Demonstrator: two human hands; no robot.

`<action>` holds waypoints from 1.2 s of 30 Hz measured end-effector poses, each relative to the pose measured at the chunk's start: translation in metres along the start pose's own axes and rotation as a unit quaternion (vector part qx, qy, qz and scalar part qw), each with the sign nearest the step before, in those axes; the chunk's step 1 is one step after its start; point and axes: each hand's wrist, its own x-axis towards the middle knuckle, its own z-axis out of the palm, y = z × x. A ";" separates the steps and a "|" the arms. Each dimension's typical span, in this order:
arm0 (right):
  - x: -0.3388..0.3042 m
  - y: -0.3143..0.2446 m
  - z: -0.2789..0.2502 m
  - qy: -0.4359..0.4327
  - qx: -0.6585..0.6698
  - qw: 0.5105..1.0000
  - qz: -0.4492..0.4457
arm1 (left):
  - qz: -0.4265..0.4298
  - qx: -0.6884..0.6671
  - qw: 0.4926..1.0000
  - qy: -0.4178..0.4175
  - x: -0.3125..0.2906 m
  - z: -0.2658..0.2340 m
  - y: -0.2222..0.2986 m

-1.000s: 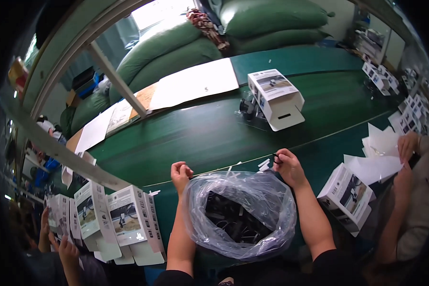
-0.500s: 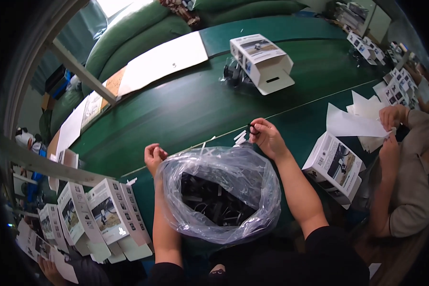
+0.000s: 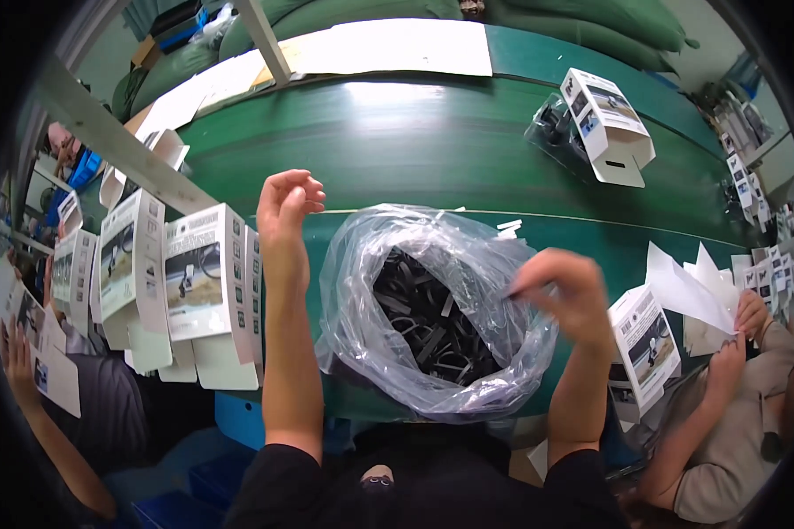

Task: Packaging small electronic components into individual cardboard boxes on a factory assembly line.

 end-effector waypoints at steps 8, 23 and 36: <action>-0.003 -0.007 0.060 -0.218 -0.339 0.905 0.134 | 0.207 0.416 0.801 -0.378 -0.123 0.007 0.040; 0.048 0.000 0.081 -0.337 -0.397 0.853 -0.036 | 0.074 0.599 0.736 -0.308 -0.110 -0.009 0.029; 0.065 -0.020 0.073 -0.360 -0.342 0.859 0.121 | 0.087 0.324 0.905 -0.261 -0.029 0.003 -0.032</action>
